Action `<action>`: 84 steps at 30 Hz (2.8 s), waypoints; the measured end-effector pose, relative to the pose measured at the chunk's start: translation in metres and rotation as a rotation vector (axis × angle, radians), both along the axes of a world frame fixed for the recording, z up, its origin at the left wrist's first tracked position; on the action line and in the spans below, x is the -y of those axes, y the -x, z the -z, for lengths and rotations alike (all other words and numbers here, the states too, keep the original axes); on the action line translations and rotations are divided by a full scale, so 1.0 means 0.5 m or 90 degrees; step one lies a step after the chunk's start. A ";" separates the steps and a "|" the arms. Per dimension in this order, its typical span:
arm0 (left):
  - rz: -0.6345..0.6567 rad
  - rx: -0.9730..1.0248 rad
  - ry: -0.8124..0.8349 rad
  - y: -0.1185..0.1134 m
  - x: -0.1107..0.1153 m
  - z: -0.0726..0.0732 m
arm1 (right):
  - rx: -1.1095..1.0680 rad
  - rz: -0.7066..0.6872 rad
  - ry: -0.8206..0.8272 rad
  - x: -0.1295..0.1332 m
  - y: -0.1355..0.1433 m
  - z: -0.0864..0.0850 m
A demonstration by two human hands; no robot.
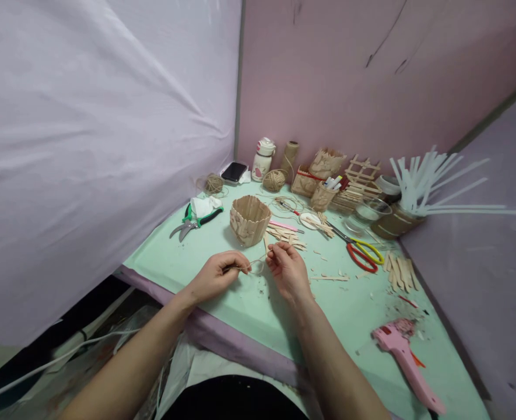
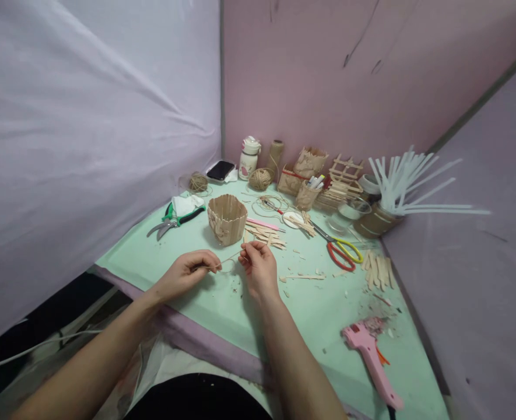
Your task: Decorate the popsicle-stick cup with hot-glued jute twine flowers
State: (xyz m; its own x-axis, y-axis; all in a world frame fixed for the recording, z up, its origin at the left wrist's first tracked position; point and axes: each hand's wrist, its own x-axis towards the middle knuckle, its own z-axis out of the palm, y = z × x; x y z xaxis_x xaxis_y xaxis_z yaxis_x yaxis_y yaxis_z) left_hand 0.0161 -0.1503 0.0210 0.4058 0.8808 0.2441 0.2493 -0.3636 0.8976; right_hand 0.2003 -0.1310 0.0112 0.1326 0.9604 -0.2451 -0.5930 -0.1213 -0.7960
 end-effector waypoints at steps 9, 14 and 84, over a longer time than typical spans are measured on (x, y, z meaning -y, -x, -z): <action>-0.173 -0.197 0.101 0.021 -0.031 -0.001 | 0.053 0.000 -0.004 -0.014 0.006 0.001; -0.308 -0.377 -0.002 0.009 -0.069 -0.005 | 0.206 0.027 -0.041 -0.040 0.014 0.014; -0.327 -0.280 -0.099 -0.002 -0.129 0.055 | 0.782 0.079 -0.346 -0.100 0.001 0.064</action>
State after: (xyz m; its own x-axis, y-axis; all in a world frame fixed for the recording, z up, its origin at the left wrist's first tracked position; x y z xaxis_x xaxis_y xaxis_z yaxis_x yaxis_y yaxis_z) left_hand 0.0169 -0.0857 -0.0066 0.0374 0.9560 0.2910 0.7528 -0.2184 0.6210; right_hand 0.1996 -0.0810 -0.0208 0.0823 0.8632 0.4981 0.5483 0.3781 -0.7459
